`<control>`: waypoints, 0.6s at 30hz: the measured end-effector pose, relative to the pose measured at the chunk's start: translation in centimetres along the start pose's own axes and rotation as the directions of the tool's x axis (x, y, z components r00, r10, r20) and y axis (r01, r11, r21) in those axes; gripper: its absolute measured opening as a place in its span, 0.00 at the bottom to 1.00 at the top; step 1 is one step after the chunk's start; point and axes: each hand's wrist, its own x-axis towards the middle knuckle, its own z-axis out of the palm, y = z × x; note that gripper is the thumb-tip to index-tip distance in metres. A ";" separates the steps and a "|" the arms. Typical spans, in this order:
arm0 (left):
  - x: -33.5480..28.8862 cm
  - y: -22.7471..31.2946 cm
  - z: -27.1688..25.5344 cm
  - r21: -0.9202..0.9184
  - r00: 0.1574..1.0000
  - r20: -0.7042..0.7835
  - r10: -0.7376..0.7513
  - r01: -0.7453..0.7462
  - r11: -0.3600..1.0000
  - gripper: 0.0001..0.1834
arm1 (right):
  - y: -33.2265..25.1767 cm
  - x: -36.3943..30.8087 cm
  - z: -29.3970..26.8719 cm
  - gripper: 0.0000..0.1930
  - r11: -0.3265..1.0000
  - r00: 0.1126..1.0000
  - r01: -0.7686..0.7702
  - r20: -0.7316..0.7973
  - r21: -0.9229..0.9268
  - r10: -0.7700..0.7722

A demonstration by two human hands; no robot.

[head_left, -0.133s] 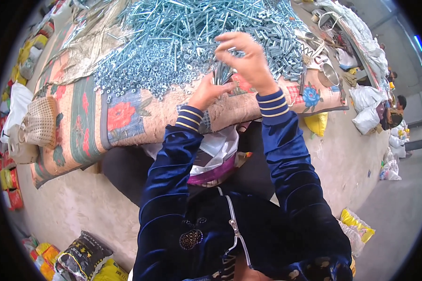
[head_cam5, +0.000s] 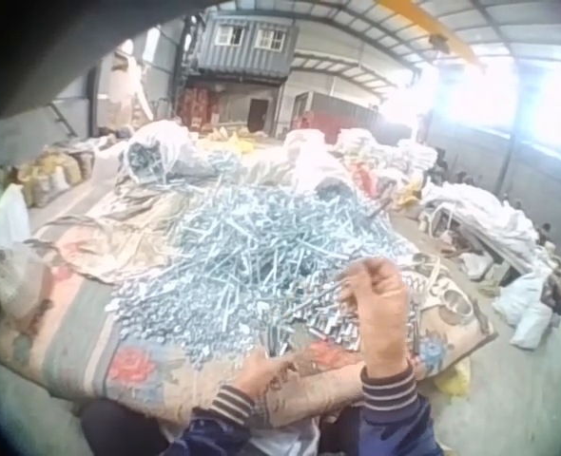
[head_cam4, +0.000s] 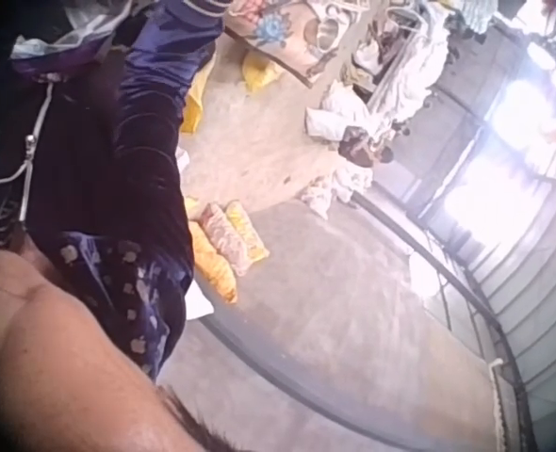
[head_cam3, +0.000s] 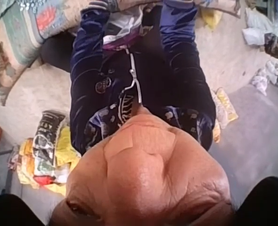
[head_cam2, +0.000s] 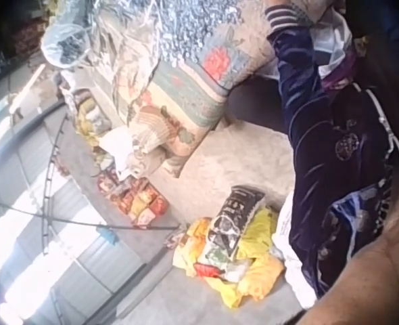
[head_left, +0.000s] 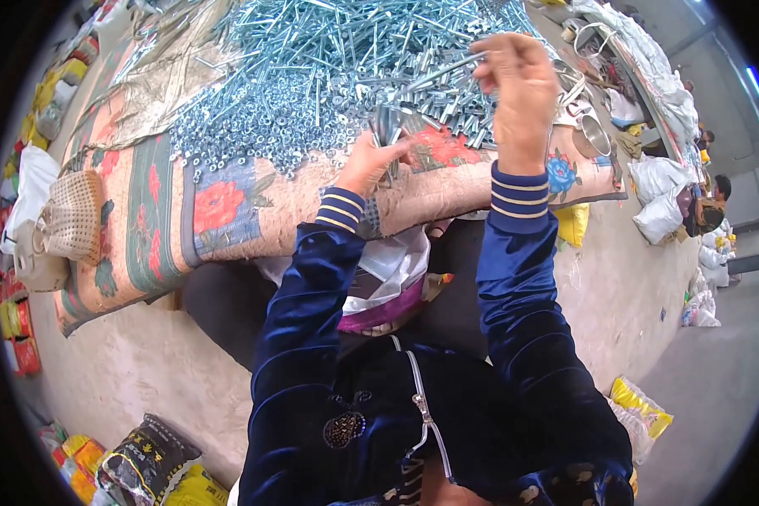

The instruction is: The person assembles long metal screws by hand, attaching washers and nuts to them.

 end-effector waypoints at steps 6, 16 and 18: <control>0.0 0.4 -1.1 -0.226 0.999 -0.026 -0.021 0.015 0.974 0.22 | 5.9 -6.7 -2.0 0.05 0.920 0.902 -0.241 -0.277 0.310 0.330; -0.9 -0.7 -1.8 -0.300 0.998 -0.049 0.037 -0.050 0.953 0.18 | 11.7 -12.7 0.0 0.09 0.859 0.918 -0.345 0.056 -0.377 0.393; -1.0 -0.8 -1.7 -0.153 0.992 -0.092 0.086 -0.099 0.983 0.13 | 10.9 -12.6 0.2 0.19 0.824 0.965 -0.065 0.175 -0.563 0.195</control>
